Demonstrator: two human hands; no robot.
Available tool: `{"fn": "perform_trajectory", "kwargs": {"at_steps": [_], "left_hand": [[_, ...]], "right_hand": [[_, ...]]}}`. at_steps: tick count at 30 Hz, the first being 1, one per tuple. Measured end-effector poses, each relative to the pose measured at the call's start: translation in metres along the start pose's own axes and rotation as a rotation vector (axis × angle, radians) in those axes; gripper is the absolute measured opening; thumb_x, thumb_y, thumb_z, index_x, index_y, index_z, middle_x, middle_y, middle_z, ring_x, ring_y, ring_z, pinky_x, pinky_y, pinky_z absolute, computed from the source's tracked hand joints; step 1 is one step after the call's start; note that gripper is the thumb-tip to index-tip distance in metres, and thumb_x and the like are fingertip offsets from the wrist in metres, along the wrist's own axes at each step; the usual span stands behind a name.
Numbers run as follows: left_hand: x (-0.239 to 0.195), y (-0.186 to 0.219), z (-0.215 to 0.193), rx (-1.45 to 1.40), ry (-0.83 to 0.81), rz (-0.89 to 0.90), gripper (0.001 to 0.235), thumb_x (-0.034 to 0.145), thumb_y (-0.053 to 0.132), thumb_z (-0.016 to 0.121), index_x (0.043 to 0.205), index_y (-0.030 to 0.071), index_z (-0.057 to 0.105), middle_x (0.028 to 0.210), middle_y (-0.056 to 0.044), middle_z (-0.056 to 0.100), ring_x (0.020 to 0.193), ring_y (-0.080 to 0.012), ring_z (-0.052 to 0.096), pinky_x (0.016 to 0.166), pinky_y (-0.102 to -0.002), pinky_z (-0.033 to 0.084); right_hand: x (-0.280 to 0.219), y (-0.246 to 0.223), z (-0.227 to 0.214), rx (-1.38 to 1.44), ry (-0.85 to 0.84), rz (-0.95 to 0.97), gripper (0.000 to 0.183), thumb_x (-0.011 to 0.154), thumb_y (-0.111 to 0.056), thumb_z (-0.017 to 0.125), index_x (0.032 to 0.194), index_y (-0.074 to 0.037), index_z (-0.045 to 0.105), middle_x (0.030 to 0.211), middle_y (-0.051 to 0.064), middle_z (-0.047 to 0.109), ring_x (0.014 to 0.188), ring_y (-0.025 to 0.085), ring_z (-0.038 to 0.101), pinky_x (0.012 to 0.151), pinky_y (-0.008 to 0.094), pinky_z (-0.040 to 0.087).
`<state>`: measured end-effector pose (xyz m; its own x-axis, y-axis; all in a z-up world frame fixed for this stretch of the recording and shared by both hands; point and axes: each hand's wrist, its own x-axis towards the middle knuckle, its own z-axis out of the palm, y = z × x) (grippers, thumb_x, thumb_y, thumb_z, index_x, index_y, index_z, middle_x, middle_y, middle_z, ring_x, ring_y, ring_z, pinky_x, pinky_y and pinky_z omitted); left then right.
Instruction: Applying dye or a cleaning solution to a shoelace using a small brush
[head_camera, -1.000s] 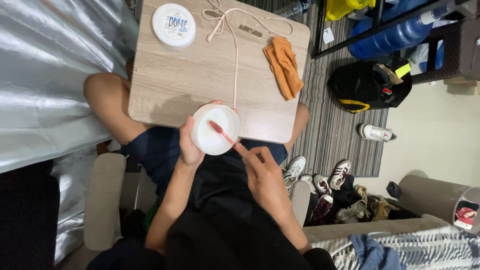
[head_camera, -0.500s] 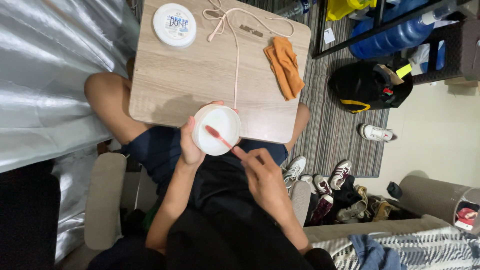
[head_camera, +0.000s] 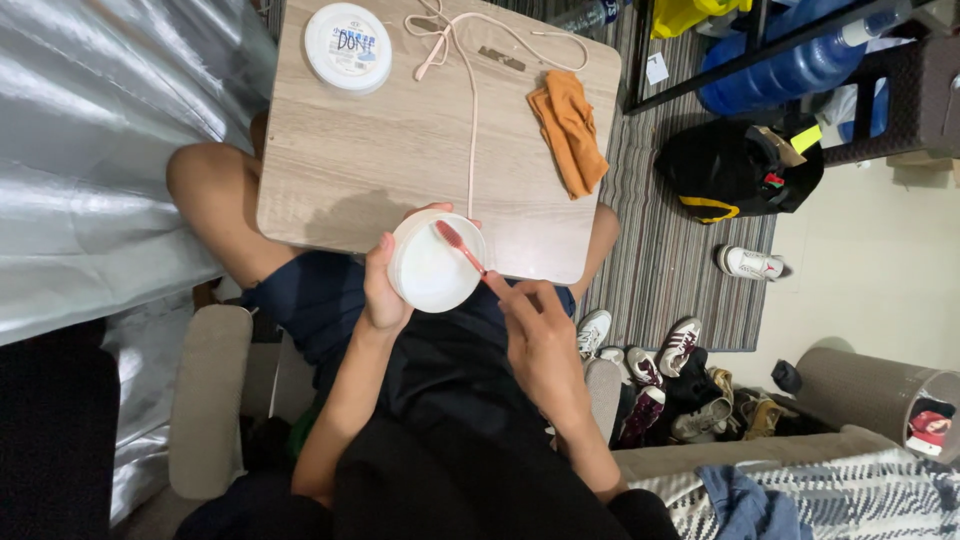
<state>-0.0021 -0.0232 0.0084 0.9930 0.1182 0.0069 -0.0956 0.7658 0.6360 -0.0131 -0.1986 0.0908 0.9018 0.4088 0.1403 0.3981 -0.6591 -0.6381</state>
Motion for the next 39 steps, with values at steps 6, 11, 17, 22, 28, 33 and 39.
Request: {"fn": "perform_trajectory", "kwargs": {"at_steps": [6, 11, 17, 22, 28, 33, 39], "left_hand": [[-0.001, 0.001, 0.002, 0.041, 0.009, 0.012, 0.080, 0.097, 0.059, 0.033, 0.144, -0.004, 0.047, 0.117, -0.025, 0.066, 0.105, -0.0253, 0.067, 0.096, -0.036, 0.053], [-0.001, 0.001, 0.000, 0.028, 0.000, -0.002, 0.081, 0.096, 0.060, 0.034, 0.143, -0.005, 0.047, 0.111, -0.022, 0.067, 0.100, -0.0233, 0.069, 0.093, -0.035, 0.055], [0.000, 0.001, 0.003, 0.051, 0.005, 0.012, 0.081, 0.096, 0.060, 0.033, 0.143, -0.004, 0.048, 0.115, -0.021, 0.066, 0.103, -0.0218, 0.066, 0.096, -0.033, 0.052], [-0.001, 0.005, 0.007, 0.049, 0.013, 0.014, 0.081, 0.096, 0.059, 0.033, 0.143, -0.006, 0.048, 0.112, -0.021, 0.066, 0.101, -0.0216, 0.068, 0.095, -0.034, 0.053], [0.002, -0.012, -0.020, 0.017, 0.069, 0.018, 0.084, 0.096, 0.060, 0.033, 0.148, -0.005, 0.043, 0.119, -0.023, 0.064, 0.107, -0.0262, 0.067, 0.099, -0.037, 0.052], [0.009, -0.029, -0.057, 0.211, 0.349, 0.251, 0.068, 0.111, 0.053, 0.020, 0.155, 0.004, 0.039, 0.159, -0.021, 0.039, 0.147, -0.0345, 0.038, 0.124, -0.044, 0.030], [0.020, -0.015, -0.092, 0.757, 0.560, 0.439, 0.073, 0.110, 0.062, 0.023, 0.163, 0.013, 0.018, 0.166, -0.015, 0.015, 0.156, -0.0298, 0.018, 0.131, -0.043, 0.006]], "right_hand": [[-0.005, -0.017, -0.003, 0.030, -0.088, -0.020, 0.033, 0.094, -0.002, 0.061, 0.118, -0.017, 0.077, 0.093, 0.006, 0.063, 0.073, 0.030, 0.073, 0.064, 0.037, 0.061], [0.003, -0.010, -0.006, 0.028, -0.034, -0.012, 0.029, 0.095, 0.001, 0.061, 0.115, -0.012, 0.078, 0.093, 0.009, 0.064, 0.074, 0.033, 0.073, 0.065, 0.038, 0.060], [0.000, -0.019, -0.006, 0.072, -0.111, -0.020, 0.035, 0.094, -0.001, 0.061, 0.121, -0.017, 0.076, 0.092, 0.007, 0.063, 0.076, 0.032, 0.073, 0.065, 0.039, 0.061], [0.001, -0.007, -0.002, 0.050, -0.050, 0.007, 0.036, 0.095, 0.001, 0.061, 0.125, -0.013, 0.074, 0.095, 0.010, 0.063, 0.076, 0.032, 0.072, 0.068, 0.039, 0.060], [0.006, -0.021, -0.008, 0.158, -0.158, 0.020, 0.032, 0.095, -0.004, 0.063, 0.123, -0.014, 0.075, 0.091, 0.006, 0.064, 0.074, 0.027, 0.072, 0.067, 0.035, 0.059], [0.009, 0.001, -0.013, 0.280, -0.084, 0.090, 0.038, 0.095, 0.002, 0.060, 0.129, -0.009, 0.071, 0.095, 0.014, 0.069, 0.081, 0.035, 0.071, 0.072, 0.043, 0.057], [-0.003, 0.041, 0.010, 0.519, 0.047, 0.318, 0.038, 0.101, -0.004, 0.052, 0.138, -0.006, 0.061, 0.094, 0.013, 0.064, 0.065, 0.017, 0.057, 0.056, 0.028, 0.053]]}}
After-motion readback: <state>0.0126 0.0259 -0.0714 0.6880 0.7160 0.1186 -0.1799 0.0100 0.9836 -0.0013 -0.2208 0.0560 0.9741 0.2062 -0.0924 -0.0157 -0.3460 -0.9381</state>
